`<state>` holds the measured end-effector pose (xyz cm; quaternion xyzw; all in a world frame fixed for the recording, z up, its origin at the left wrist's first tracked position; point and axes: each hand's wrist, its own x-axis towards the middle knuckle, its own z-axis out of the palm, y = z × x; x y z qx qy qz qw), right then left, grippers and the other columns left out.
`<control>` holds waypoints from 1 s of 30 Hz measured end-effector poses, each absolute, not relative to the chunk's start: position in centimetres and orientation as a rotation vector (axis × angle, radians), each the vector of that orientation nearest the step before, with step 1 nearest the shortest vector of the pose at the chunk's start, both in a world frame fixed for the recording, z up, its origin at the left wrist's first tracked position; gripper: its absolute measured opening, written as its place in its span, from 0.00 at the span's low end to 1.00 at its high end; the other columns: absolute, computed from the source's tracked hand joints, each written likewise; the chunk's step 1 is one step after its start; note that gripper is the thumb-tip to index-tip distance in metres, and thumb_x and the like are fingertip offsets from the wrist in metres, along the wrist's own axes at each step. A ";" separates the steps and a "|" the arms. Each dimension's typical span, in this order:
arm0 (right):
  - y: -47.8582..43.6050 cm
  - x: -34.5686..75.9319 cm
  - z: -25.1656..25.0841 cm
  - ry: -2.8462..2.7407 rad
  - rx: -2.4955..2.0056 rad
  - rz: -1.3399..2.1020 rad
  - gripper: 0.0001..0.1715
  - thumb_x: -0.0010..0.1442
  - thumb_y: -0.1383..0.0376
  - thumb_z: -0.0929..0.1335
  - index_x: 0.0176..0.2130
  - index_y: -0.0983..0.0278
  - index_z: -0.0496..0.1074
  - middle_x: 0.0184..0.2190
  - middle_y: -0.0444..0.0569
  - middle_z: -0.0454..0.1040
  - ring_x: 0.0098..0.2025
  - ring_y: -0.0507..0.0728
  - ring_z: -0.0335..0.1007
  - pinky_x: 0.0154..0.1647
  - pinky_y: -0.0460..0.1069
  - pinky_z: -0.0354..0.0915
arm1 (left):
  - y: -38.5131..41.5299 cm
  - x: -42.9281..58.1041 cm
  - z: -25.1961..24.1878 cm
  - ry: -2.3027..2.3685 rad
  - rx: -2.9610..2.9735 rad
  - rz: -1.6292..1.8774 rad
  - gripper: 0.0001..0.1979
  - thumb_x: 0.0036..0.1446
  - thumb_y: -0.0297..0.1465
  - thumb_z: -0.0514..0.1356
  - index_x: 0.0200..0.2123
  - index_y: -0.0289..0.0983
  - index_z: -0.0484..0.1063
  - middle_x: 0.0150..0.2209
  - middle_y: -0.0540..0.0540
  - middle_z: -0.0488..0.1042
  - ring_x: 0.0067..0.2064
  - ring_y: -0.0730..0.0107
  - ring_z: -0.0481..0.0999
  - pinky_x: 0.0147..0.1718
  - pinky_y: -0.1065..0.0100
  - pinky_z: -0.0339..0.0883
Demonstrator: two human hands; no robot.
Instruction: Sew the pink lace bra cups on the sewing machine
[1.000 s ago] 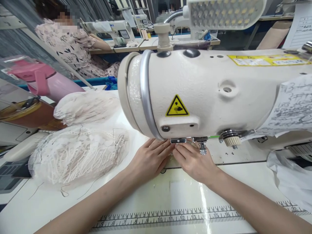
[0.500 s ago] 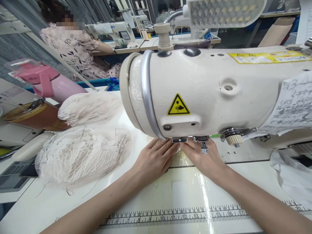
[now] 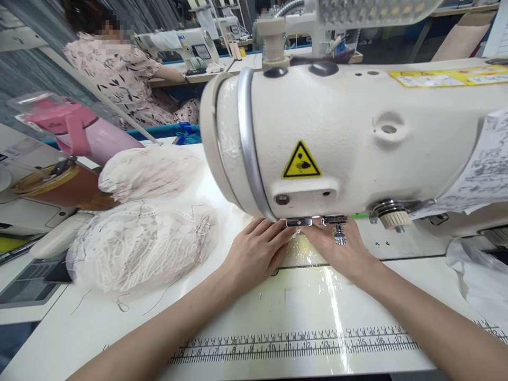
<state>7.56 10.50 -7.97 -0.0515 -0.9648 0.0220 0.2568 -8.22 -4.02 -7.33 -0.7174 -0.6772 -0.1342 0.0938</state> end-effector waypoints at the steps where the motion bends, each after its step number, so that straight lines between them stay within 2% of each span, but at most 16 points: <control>1: 10.5 7.5 -8.1 -2.623 -0.130 0.049 0.21 0.64 0.70 0.61 0.51 0.52 0.73 0.38 0.44 0.78 0.35 0.55 0.73 0.32 0.49 0.67 | -4.0 -8.2 -7.3 -2.012 -2.125 -0.398 0.17 0.65 0.32 0.51 0.55 0.36 0.68 0.57 0.42 0.69 0.59 0.54 0.68 0.59 0.50 0.60; 5: 10.4 7.7 -8.1 -2.661 -0.062 -0.117 0.20 0.63 0.71 0.61 0.50 0.53 0.73 0.41 0.44 0.78 0.39 0.55 0.73 0.33 0.50 0.65 | -4.2 -8.1 -7.6 -1.931 -2.085 -0.382 0.16 0.65 0.31 0.52 0.54 0.35 0.68 0.57 0.42 0.70 0.59 0.56 0.68 0.60 0.52 0.60; 7: 10.2 7.8 -7.9 -2.647 -0.063 -0.214 0.18 0.62 0.73 0.62 0.46 0.57 0.74 0.40 0.45 0.78 0.37 0.53 0.73 0.32 0.49 0.63 | -4.4 -8.0 -7.8 -1.823 -2.088 -0.381 0.16 0.65 0.28 0.53 0.54 0.34 0.68 0.56 0.43 0.71 0.58 0.59 0.70 0.59 0.55 0.61; 11: 9.7 8.0 -7.6 -2.525 -0.145 -0.339 0.11 0.61 0.66 0.66 0.43 0.59 0.75 0.38 0.43 0.78 0.32 0.53 0.71 0.32 0.51 0.59 | -4.6 -7.9 -8.1 -1.732 -2.097 -0.398 0.15 0.64 0.25 0.53 0.53 0.30 0.69 0.53 0.43 0.74 0.56 0.62 0.72 0.57 0.58 0.64; 14: 9.6 8.1 -7.9 -2.547 -0.188 -0.252 0.11 0.61 0.64 0.65 0.43 0.57 0.75 0.40 0.42 0.78 0.32 0.53 0.71 0.35 0.52 0.59 | -4.6 -7.8 -8.1 -1.773 -2.064 -0.414 0.15 0.65 0.27 0.53 0.52 0.29 0.70 0.52 0.42 0.74 0.55 0.62 0.73 0.59 0.58 0.63; 21: 9.4 8.0 -8.7 -2.694 -0.210 -0.064 0.16 0.67 0.61 0.62 0.49 0.60 0.74 0.46 0.52 0.75 0.35 0.51 0.71 0.42 0.51 0.62 | -4.3 -7.9 -7.4 -1.843 -2.051 -0.457 0.15 0.66 0.32 0.52 0.49 0.31 0.72 0.50 0.42 0.76 0.54 0.61 0.74 0.58 0.57 0.65; 30: 8.9 7.8 -8.6 -2.688 -0.247 -0.183 0.19 0.67 0.58 0.61 0.52 0.60 0.72 0.44 0.53 0.75 0.37 0.55 0.71 0.42 0.53 0.61 | -4.2 -8.0 -7.3 -1.920 -2.039 -0.431 0.15 0.66 0.31 0.52 0.50 0.30 0.72 0.53 0.39 0.74 0.55 0.58 0.73 0.58 0.54 0.64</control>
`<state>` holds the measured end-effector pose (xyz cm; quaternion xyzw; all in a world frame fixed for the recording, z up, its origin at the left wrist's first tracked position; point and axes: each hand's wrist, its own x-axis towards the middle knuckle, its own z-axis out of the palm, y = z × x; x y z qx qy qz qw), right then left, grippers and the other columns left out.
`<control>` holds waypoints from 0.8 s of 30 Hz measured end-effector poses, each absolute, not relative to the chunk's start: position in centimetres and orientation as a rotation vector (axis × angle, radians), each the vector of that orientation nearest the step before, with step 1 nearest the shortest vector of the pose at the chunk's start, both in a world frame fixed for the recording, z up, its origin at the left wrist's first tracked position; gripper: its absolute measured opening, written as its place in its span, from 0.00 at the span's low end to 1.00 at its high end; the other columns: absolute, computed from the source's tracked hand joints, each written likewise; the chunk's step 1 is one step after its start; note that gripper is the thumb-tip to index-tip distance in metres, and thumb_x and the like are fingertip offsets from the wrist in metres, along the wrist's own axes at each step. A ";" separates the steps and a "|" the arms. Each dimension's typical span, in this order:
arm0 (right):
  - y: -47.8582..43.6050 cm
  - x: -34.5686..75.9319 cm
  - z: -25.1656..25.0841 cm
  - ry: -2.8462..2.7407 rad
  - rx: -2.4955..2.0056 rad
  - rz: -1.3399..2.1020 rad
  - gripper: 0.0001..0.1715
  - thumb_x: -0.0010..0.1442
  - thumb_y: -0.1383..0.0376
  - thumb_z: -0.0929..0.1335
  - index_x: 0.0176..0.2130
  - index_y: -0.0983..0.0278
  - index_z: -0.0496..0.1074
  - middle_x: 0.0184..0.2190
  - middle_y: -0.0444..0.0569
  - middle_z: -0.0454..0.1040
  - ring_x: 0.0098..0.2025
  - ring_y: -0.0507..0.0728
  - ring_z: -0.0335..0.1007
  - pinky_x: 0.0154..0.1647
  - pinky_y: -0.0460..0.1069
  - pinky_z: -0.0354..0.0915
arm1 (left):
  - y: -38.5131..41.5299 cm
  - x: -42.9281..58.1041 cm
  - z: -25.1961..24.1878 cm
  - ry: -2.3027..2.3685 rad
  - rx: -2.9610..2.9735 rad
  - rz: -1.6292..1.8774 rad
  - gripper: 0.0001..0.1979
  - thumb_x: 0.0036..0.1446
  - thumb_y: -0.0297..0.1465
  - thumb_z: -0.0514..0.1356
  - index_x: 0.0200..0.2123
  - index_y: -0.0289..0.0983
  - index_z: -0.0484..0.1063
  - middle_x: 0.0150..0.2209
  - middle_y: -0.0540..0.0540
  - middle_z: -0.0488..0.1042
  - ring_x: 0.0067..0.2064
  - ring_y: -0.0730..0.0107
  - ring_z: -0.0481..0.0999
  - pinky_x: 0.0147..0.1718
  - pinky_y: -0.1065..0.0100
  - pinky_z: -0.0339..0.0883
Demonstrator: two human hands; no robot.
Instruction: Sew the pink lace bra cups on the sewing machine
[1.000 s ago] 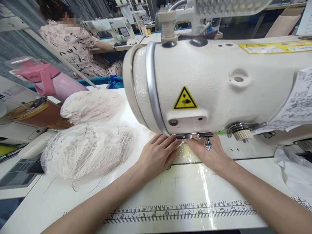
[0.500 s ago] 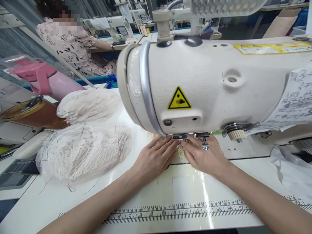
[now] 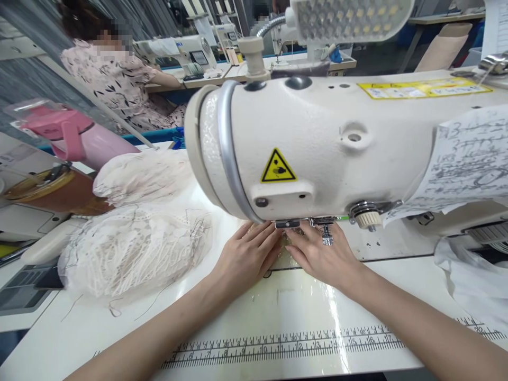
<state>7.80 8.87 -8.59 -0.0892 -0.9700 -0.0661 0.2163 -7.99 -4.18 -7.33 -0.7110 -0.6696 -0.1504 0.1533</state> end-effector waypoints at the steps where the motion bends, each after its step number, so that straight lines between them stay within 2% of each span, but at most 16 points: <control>1: 8.9 7.8 -8.6 -2.686 -0.244 -0.205 0.19 0.67 0.57 0.61 0.52 0.60 0.72 0.43 0.53 0.75 0.37 0.55 0.70 0.41 0.53 0.61 | -4.2 -8.0 -7.4 -1.916 -2.035 -0.426 0.15 0.66 0.32 0.52 0.50 0.30 0.72 0.53 0.39 0.74 0.55 0.58 0.73 0.58 0.54 0.63; 9: 8.9 7.6 -8.4 -2.674 -0.230 -0.293 0.20 0.67 0.58 0.61 0.52 0.63 0.71 0.43 0.54 0.76 0.37 0.56 0.70 0.38 0.52 0.61 | -4.1 -8.2 -7.4 -1.942 -2.057 -0.419 0.16 0.65 0.31 0.52 0.52 0.30 0.71 0.54 0.39 0.72 0.56 0.56 0.72 0.57 0.53 0.65; 14: 9.1 7.8 -8.3 -2.595 -0.145 -0.328 0.14 0.66 0.64 0.63 0.46 0.63 0.74 0.42 0.49 0.78 0.37 0.55 0.71 0.39 0.52 0.60 | -4.1 -8.2 -7.3 -1.993 -2.051 -0.437 0.16 0.65 0.31 0.52 0.52 0.33 0.71 0.54 0.40 0.72 0.56 0.57 0.71 0.56 0.53 0.65; 19: 9.7 7.5 -7.6 -2.557 -0.277 -0.130 0.12 0.64 0.65 0.63 0.41 0.59 0.76 0.37 0.47 0.78 0.36 0.56 0.71 0.44 0.54 0.62 | -4.0 -8.2 -7.4 -2.016 -2.044 -0.408 0.16 0.65 0.32 0.52 0.52 0.32 0.71 0.55 0.40 0.72 0.57 0.55 0.70 0.57 0.53 0.63; 22: 10.2 7.5 -7.9 -2.540 -0.308 -0.046 0.11 0.63 0.65 0.63 0.41 0.58 0.75 0.34 0.49 0.78 0.33 0.57 0.71 0.40 0.55 0.64 | -4.3 -8.0 -7.5 -2.025 -2.012 -0.387 0.16 0.66 0.33 0.51 0.52 0.32 0.70 0.55 0.40 0.72 0.58 0.56 0.67 0.58 0.53 0.61; 24: 10.7 7.9 -8.8 -2.514 -0.289 -0.062 0.13 0.63 0.66 0.62 0.42 0.58 0.75 0.33 0.49 0.78 0.32 0.58 0.71 0.38 0.55 0.65 | -4.6 -7.8 -7.4 -2.048 -1.953 -0.345 0.17 0.66 0.35 0.51 0.52 0.33 0.69 0.55 0.41 0.71 0.59 0.54 0.65 0.60 0.49 0.58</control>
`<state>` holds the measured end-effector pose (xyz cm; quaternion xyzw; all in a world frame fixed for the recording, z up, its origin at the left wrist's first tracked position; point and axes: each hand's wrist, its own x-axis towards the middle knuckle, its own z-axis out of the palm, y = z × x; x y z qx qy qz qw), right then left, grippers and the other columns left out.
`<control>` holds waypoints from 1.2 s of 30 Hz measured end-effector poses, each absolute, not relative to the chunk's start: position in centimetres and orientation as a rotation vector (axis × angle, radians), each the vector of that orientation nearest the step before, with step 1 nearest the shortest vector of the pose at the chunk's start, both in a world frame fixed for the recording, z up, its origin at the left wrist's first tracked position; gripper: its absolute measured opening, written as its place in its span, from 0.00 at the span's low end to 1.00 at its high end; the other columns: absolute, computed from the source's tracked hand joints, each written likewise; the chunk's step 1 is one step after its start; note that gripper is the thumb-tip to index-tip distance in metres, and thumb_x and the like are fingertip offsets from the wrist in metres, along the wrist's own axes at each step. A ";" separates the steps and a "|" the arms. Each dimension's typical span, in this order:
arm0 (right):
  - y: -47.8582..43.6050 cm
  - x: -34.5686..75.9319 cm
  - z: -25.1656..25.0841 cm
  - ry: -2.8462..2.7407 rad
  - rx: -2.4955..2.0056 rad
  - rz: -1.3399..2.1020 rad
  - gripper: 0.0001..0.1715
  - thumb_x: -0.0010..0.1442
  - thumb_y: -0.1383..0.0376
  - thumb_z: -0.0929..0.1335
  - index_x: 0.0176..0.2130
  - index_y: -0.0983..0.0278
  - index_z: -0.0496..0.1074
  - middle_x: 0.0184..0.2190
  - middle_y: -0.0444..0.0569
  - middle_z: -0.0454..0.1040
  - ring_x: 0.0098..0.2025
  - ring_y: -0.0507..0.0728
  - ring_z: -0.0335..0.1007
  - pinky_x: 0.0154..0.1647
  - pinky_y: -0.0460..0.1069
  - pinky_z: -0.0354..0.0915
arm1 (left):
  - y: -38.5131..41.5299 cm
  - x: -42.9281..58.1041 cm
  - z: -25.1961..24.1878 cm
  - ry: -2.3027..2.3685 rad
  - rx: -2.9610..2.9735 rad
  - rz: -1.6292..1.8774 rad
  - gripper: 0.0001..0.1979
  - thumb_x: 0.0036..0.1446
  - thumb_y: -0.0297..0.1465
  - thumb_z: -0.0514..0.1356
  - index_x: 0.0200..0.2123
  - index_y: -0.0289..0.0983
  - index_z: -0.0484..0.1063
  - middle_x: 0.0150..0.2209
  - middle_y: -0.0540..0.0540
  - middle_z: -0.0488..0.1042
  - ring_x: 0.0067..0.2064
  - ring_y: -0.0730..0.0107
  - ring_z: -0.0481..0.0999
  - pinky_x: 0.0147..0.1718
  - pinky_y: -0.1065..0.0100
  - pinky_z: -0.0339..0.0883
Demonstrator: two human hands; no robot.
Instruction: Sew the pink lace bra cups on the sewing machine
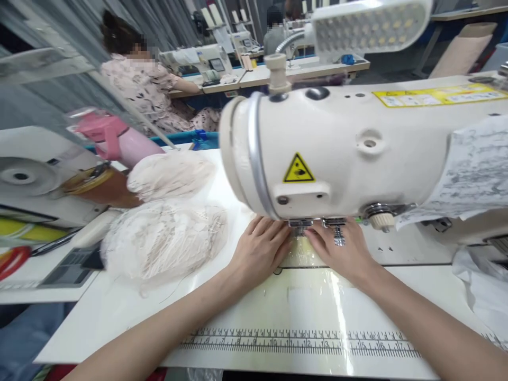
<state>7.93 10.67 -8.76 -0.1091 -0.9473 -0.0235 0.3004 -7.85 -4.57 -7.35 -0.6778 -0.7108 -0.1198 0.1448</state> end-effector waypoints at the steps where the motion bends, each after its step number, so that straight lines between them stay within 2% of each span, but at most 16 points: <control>1: 10.9 8.3 -9.3 -2.507 -0.250 -0.098 0.15 0.64 0.67 0.61 0.44 0.57 0.74 0.34 0.49 0.78 0.33 0.58 0.71 0.37 0.56 0.65 | -4.5 -7.8 -7.2 -2.074 -1.917 -0.320 0.17 0.66 0.36 0.51 0.53 0.34 0.68 0.56 0.40 0.70 0.59 0.52 0.64 0.60 0.47 0.56; 3: 11.5 9.1 -10.5 -2.491 -0.088 -0.224 0.24 0.63 0.73 0.57 0.49 0.55 0.72 0.40 0.49 0.79 0.35 0.59 0.72 0.35 0.57 0.66 | -3.8 -8.1 -6.7 -2.160 -1.851 -0.285 0.18 0.66 0.39 0.51 0.53 0.37 0.68 0.56 0.40 0.69 0.60 0.48 0.63 0.58 0.43 0.56; 5: 12.2 9.8 -11.6 -2.508 -0.009 -0.331 0.32 0.61 0.77 0.54 0.56 0.54 0.68 0.48 0.49 0.76 0.37 0.60 0.73 0.31 0.57 0.65 | -2.2 -9.0 -6.1 -2.293 -1.806 -0.295 0.19 0.66 0.40 0.50 0.54 0.37 0.67 0.55 0.39 0.69 0.58 0.50 0.64 0.53 0.49 0.64; 8: 13.0 10.2 -12.3 -2.491 0.013 -0.322 0.35 0.63 0.75 0.53 0.64 0.53 0.59 0.52 0.48 0.73 0.36 0.62 0.73 0.25 0.57 0.62 | 0.8 -10.8 -5.5 -2.465 -1.746 -0.258 0.19 0.68 0.39 0.46 0.54 0.36 0.67 0.55 0.39 0.68 0.54 0.53 0.68 0.47 0.54 0.70; 9: 13.2 10.3 -12.3 -2.487 0.021 -0.338 0.35 0.64 0.74 0.53 0.65 0.51 0.55 0.53 0.48 0.73 0.36 0.62 0.73 0.24 0.58 0.61 | 1.5 -11.4 -5.3 -2.475 -1.733 -0.238 0.19 0.68 0.38 0.47 0.54 0.36 0.66 0.55 0.39 0.68 0.54 0.55 0.69 0.48 0.55 0.69; 12: 13.6 10.5 -12.6 -2.465 0.002 -0.457 0.40 0.62 0.75 0.57 0.67 0.51 0.46 0.51 0.48 0.74 0.37 0.62 0.73 0.21 0.58 0.58 | 1.5 -12.2 -4.7 -2.466 -1.710 -0.168 0.18 0.66 0.29 0.48 0.58 0.35 0.62 0.61 0.39 0.63 0.61 0.54 0.63 0.57 0.49 0.62; 15: 13.8 10.6 -13.1 -2.476 0.005 -0.574 0.45 0.58 0.79 0.59 0.69 0.56 0.42 0.51 0.48 0.75 0.40 0.60 0.73 0.24 0.57 0.61 | -2.3 -11.7 -4.1 -2.417 -1.630 -0.018 0.25 0.62 0.20 0.47 0.62 0.37 0.57 0.66 0.40 0.56 0.66 0.53 0.56 0.62 0.47 0.54; 17: 13.7 10.6 -13.2 -2.479 0.053 -0.631 0.46 0.57 0.82 0.59 0.68 0.56 0.46 0.52 0.48 0.74 0.42 0.59 0.73 0.29 0.56 0.64 | -6.2 -11.3 -4.0 -2.438 -1.370 0.084 0.27 0.62 0.20 0.49 0.64 0.35 0.55 0.67 0.37 0.51 0.67 0.49 0.51 0.63 0.45 0.49; 19: 13.4 10.4 -12.8 -2.471 0.091 -0.644 0.43 0.55 0.84 0.58 0.64 0.56 0.57 0.52 0.47 0.73 0.41 0.58 0.73 0.31 0.56 0.64 | -10.1 -11.4 -4.2 -2.474 -1.055 0.073 0.29 0.62 0.29 0.55 0.65 0.31 0.54 0.67 0.31 0.48 0.68 0.41 0.47 0.63 0.39 0.46; 21: 13.0 10.1 -12.0 -2.491 0.096 -0.629 0.39 0.54 0.86 0.56 0.56 0.56 0.67 0.53 0.45 0.73 0.39 0.57 0.73 0.28 0.55 0.62 | -13.2 -11.7 -4.7 -2.495 -0.924 0.024 0.27 0.63 0.30 0.55 0.62 0.25 0.58 0.63 0.27 0.57 0.65 0.42 0.55 0.61 0.42 0.53; 23: 12.6 9.9 -11.4 -2.518 0.055 -0.594 0.37 0.54 0.85 0.55 0.51 0.56 0.71 0.53 0.44 0.73 0.37 0.57 0.73 0.26 0.53 0.60 | -15.2 -11.7 -5.2 -2.450 -1.040 -0.079 0.20 0.66 0.28 0.51 0.59 0.28 0.64 0.59 0.33 0.66 0.62 0.51 0.63 0.62 0.47 0.56; 27: 12.4 9.5 -11.0 -2.542 -0.006 -0.401 0.32 0.58 0.81 0.56 0.50 0.55 0.72 0.51 0.43 0.75 0.38 0.56 0.73 0.25 0.51 0.58 | -15.5 -9.9 -5.0 -2.378 -1.451 -0.436 0.17 0.68 0.27 0.48 0.56 0.34 0.68 0.56 0.42 0.71 0.60 0.64 0.68 0.62 0.51 0.57; 30: 12.4 9.4 -11.2 -2.581 -0.111 -0.131 0.22 0.62 0.73 0.61 0.51 0.56 0.71 0.49 0.46 0.76 0.38 0.57 0.73 0.27 0.50 0.60 | -13.7 -7.7 -4.0 -2.376 -1.999 -0.705 0.16 0.68 0.28 0.48 0.55 0.41 0.68 0.57 0.49 0.70 0.61 0.71 0.66 0.64 0.53 0.53; 32: 12.1 9.2 -11.0 -2.592 -0.168 -0.030 0.19 0.64 0.68 0.62 0.52 0.57 0.71 0.48 0.48 0.76 0.38 0.57 0.73 0.29 0.50 0.61 | -12.3 -6.5 -3.5 -2.250 -2.408 -0.788 0.13 0.67 0.30 0.51 0.50 0.42 0.71 0.57 0.52 0.71 0.62 0.72 0.64 0.66 0.55 0.47; 34: 11.7 9.1 -10.5 -2.595 -0.200 0.008 0.17 0.64 0.66 0.62 0.51 0.57 0.71 0.48 0.48 0.76 0.39 0.57 0.73 0.32 0.50 0.63 | -10.9 -5.6 -3.4 -2.086 -2.639 -0.817 0.10 0.64 0.36 0.55 0.45 0.41 0.73 0.55 0.51 0.72 0.60 0.70 0.66 0.67 0.57 0.44; 36: 11.3 8.8 -9.7 -2.572 -0.240 0.053 0.16 0.65 0.65 0.62 0.50 0.57 0.72 0.45 0.48 0.77 0.40 0.57 0.74 0.36 0.50 0.65 | -9.9 -4.7 -3.7 -2.057 -2.588 -0.794 0.13 0.63 0.39 0.56 0.45 0.39 0.73 0.54 0.47 0.73 0.57 0.66 0.70 0.65 0.57 0.50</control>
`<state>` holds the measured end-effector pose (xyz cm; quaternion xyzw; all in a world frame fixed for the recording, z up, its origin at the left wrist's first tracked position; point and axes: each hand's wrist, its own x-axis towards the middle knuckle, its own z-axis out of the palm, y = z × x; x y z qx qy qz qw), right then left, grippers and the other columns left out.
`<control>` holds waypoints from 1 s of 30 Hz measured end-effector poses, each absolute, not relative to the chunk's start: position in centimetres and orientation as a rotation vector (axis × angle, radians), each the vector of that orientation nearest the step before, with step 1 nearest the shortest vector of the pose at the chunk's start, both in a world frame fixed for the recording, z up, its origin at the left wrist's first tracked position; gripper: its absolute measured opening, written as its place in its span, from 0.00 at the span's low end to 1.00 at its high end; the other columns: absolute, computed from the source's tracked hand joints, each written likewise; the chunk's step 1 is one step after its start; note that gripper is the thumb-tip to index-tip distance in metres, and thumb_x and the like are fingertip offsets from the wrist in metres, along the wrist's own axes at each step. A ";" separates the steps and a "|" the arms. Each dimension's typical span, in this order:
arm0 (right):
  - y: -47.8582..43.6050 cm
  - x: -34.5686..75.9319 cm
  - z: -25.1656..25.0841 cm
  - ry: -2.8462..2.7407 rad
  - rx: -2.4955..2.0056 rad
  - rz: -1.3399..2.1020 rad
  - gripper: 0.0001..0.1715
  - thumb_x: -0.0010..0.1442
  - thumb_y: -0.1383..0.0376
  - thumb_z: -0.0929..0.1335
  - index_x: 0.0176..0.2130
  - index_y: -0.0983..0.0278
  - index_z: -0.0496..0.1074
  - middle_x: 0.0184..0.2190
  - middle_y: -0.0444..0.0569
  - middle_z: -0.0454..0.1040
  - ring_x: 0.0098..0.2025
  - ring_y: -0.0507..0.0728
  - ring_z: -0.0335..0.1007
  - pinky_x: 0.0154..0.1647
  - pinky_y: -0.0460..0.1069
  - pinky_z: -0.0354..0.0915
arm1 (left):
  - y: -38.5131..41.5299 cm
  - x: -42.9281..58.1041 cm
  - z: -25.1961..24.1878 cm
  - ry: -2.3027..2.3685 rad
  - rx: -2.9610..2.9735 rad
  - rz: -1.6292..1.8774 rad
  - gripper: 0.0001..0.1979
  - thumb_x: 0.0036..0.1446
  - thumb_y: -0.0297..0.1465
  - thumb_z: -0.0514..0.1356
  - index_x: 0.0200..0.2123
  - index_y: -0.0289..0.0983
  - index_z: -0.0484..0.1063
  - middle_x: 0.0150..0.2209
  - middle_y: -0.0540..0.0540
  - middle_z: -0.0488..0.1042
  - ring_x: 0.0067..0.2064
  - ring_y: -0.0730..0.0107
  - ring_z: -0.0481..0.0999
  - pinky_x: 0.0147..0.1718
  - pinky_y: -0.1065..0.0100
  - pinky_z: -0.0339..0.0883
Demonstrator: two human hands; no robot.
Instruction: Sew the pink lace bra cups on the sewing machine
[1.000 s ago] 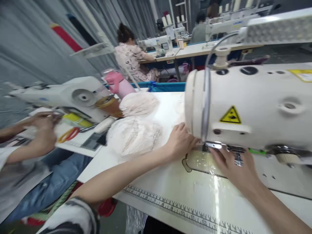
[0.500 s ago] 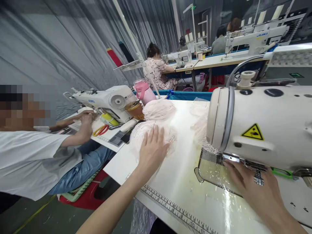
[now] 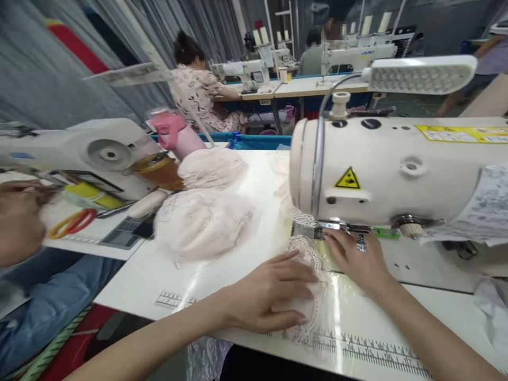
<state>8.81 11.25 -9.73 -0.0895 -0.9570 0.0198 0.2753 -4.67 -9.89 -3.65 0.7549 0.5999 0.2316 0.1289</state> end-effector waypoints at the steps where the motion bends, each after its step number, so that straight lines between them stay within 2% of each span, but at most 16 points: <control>1: 11.0 8.7 -9.3 -2.559 -0.251 0.084 0.16 0.65 0.65 0.62 0.50 0.57 0.71 0.45 0.47 0.77 0.40 0.56 0.74 0.38 0.51 0.65 | -9.5 -4.2 -3.9 1.862 2.181 0.645 0.14 0.63 0.38 0.56 0.48 0.37 0.71 0.54 0.45 0.73 0.56 0.63 0.71 0.62 0.56 0.56; 3: 10.7 8.5 -8.5 -2.578 -0.113 0.165 0.18 0.64 0.69 0.61 0.52 0.58 0.70 0.48 0.47 0.76 0.43 0.54 0.73 0.43 0.50 0.66 | -9.2 -3.5 -4.2 2.130 2.119 0.526 0.17 0.62 0.34 0.56 0.53 0.33 0.68 0.55 0.40 0.71 0.54 0.56 0.71 0.54 0.54 0.66; 5: 10.5 8.4 -8.0 -2.613 0.076 0.212 0.22 0.63 0.74 0.60 0.53 0.58 0.68 0.51 0.46 0.74 0.47 0.53 0.72 0.48 0.51 0.65 | -9.2 -3.0 -4.4 2.249 2.105 0.406 0.19 0.60 0.29 0.55 0.55 0.32 0.66 0.56 0.39 0.70 0.54 0.54 0.71 0.50 0.54 0.69; 9: 10.3 8.4 -7.5 -2.632 0.288 0.198 0.19 0.62 0.76 0.62 0.48 0.62 0.72 0.45 0.45 0.78 0.51 0.55 0.69 0.52 0.52 0.64 | -8.9 -3.5 -4.6 2.222 2.214 0.365 0.19 0.58 0.23 0.52 0.52 0.33 0.68 0.56 0.41 0.71 0.57 0.58 0.69 0.57 0.54 0.64; 12: 10.4 8.4 -7.4 -2.635 0.296 0.122 0.17 0.61 0.76 0.61 0.44 0.62 0.75 0.41 0.44 0.79 0.48 0.55 0.70 0.51 0.53 0.63 | -8.0 -4.3 -5.0 2.260 2.282 0.376 0.20 0.59 0.24 0.50 0.53 0.30 0.68 0.58 0.39 0.69 0.59 0.57 0.68 0.57 0.55 0.64; 15: 10.5 8.4 -7.2 -2.621 0.238 0.012 0.18 0.61 0.76 0.61 0.41 0.61 0.75 0.41 0.44 0.79 0.44 0.53 0.71 0.44 0.50 0.64 | -6.8 -5.0 -5.8 2.285 2.352 0.357 0.21 0.63 0.27 0.48 0.57 0.27 0.64 0.59 0.37 0.67 0.60 0.57 0.68 0.56 0.57 0.66; 18: 10.5 8.4 -7.0 -2.590 0.111 -0.151 0.18 0.60 0.76 0.61 0.41 0.60 0.76 0.42 0.42 0.79 0.37 0.53 0.72 0.37 0.50 0.63 | -5.7 -5.7 -6.3 2.269 2.405 0.342 0.21 0.65 0.30 0.48 0.57 0.27 0.65 0.58 0.38 0.68 0.60 0.56 0.68 0.56 0.57 0.66; 21: 10.6 8.5 -7.0 -2.570 0.011 -0.269 0.17 0.60 0.74 0.63 0.44 0.59 0.76 0.45 0.41 0.78 0.33 0.53 0.72 0.35 0.52 0.62 | -5.0 -6.4 -6.6 2.257 2.420 0.365 0.20 0.66 0.31 0.48 0.56 0.29 0.67 0.58 0.40 0.69 0.59 0.57 0.69 0.57 0.57 0.66; 27: 10.8 9.0 -7.3 -2.760 -0.103 0.071 0.23 0.63 0.71 0.61 0.54 0.53 0.70 0.50 0.42 0.75 0.43 0.55 0.74 0.40 0.51 0.67 | -4.4 -7.2 -6.9 2.246 2.404 0.493 0.19 0.66 0.30 0.48 0.55 0.30 0.67 0.56 0.41 0.72 0.59 0.58 0.69 0.57 0.56 0.65; 30: 10.9 9.0 -7.9 -2.781 -0.139 0.164 0.25 0.64 0.69 0.60 0.58 0.50 0.66 0.50 0.40 0.75 0.45 0.55 0.74 0.41 0.51 0.70 | -4.3 -7.4 -6.9 2.237 2.375 0.495 0.18 0.66 0.30 0.48 0.55 0.31 0.67 0.55 0.41 0.72 0.59 0.58 0.69 0.56 0.56 0.66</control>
